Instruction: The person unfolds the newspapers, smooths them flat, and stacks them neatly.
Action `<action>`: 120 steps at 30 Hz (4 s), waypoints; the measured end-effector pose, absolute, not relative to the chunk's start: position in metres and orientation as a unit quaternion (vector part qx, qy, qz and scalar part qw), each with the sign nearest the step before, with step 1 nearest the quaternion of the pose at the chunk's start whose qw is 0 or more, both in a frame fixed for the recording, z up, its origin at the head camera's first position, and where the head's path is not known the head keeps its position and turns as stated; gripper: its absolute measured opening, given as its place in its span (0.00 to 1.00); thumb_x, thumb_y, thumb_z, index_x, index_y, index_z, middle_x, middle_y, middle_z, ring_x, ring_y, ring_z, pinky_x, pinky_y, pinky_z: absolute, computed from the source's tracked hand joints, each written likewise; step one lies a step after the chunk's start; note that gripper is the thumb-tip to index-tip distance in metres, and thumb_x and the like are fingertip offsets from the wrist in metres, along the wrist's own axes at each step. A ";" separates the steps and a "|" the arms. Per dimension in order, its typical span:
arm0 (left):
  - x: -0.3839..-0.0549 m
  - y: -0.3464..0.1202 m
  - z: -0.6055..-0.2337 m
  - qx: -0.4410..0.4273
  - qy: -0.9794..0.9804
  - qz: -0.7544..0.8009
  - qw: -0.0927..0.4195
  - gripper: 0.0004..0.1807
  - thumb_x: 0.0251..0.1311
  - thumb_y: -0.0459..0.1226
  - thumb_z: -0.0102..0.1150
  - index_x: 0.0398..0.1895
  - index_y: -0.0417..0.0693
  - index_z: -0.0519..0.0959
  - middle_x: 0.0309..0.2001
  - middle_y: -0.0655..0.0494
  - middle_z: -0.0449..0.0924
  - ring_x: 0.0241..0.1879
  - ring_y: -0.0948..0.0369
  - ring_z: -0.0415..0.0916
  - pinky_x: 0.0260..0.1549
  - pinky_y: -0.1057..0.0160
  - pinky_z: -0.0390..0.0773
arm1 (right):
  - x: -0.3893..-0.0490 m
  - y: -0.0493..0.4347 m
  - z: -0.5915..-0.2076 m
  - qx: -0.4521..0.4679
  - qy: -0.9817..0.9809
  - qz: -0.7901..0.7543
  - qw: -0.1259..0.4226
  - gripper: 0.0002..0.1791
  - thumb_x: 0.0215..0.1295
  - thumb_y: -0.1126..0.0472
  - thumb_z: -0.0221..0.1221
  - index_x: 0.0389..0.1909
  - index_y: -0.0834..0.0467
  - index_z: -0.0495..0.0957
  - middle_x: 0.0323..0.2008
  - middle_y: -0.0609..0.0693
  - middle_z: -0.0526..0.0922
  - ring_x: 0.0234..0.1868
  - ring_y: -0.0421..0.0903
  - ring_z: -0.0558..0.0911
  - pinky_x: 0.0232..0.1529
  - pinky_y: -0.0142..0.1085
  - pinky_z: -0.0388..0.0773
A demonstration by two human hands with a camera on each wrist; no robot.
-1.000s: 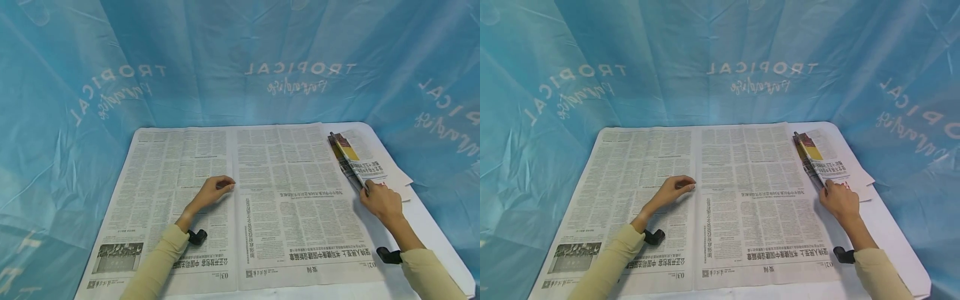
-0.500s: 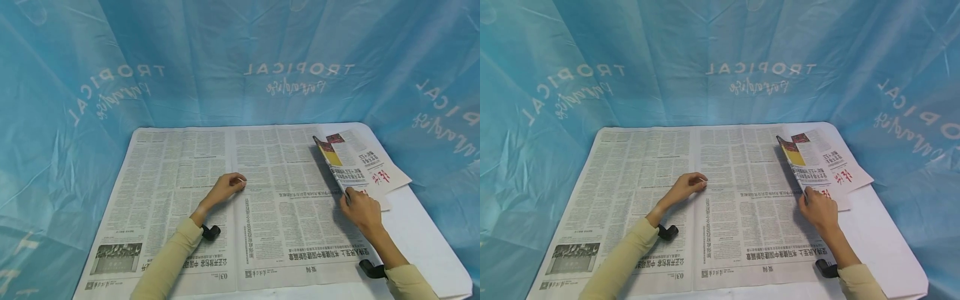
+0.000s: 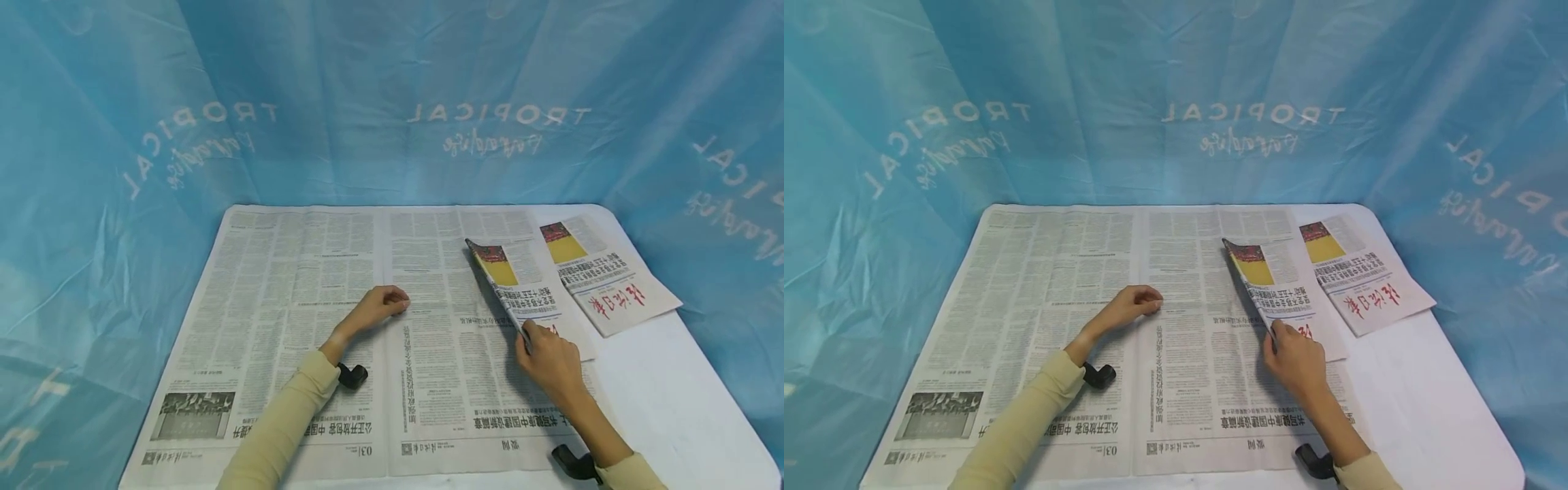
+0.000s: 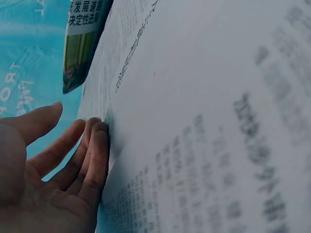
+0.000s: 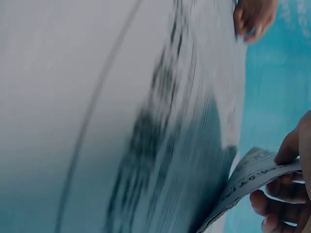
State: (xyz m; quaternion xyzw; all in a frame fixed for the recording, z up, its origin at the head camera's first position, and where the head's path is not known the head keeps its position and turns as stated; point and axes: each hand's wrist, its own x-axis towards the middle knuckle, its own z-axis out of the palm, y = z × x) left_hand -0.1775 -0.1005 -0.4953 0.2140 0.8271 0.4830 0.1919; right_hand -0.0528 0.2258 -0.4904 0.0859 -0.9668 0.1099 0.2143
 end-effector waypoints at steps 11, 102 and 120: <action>-0.179 -0.095 -0.491 0.194 0.831 0.466 0.235 0.17 0.72 0.41 0.51 0.52 0.37 0.79 0.44 0.47 0.82 0.40 0.59 0.78 0.45 0.60 0.75 | -0.050 0.170 -0.483 0.129 -0.967 0.115 0.185 0.08 0.57 0.64 0.61 0.24 0.58 0.72 0.13 0.46 0.70 0.10 0.37 0.59 0.11 0.31 0.56; -0.227 -0.150 -0.475 0.147 0.918 0.316 0.188 0.38 0.64 0.39 0.63 0.73 0.37 0.59 0.22 0.50 0.78 0.17 0.63 0.70 0.21 0.64 0.71 | -0.060 0.180 -0.528 0.348 -0.926 0.146 -0.009 0.47 0.66 0.35 0.54 0.74 0.64 0.56 0.75 0.60 0.55 0.75 0.56 0.58 0.71 0.49 0.58; -0.236 -0.156 -0.461 0.190 0.916 0.301 0.184 0.18 0.59 0.38 0.67 0.47 0.36 0.76 0.48 0.40 0.75 0.37 0.53 0.76 0.36 0.56 0.76 | -0.062 0.183 -0.522 0.354 -0.924 0.137 -0.033 0.47 0.67 0.35 0.52 0.75 0.63 0.54 0.76 0.59 0.52 0.76 0.56 0.55 0.72 0.48 0.57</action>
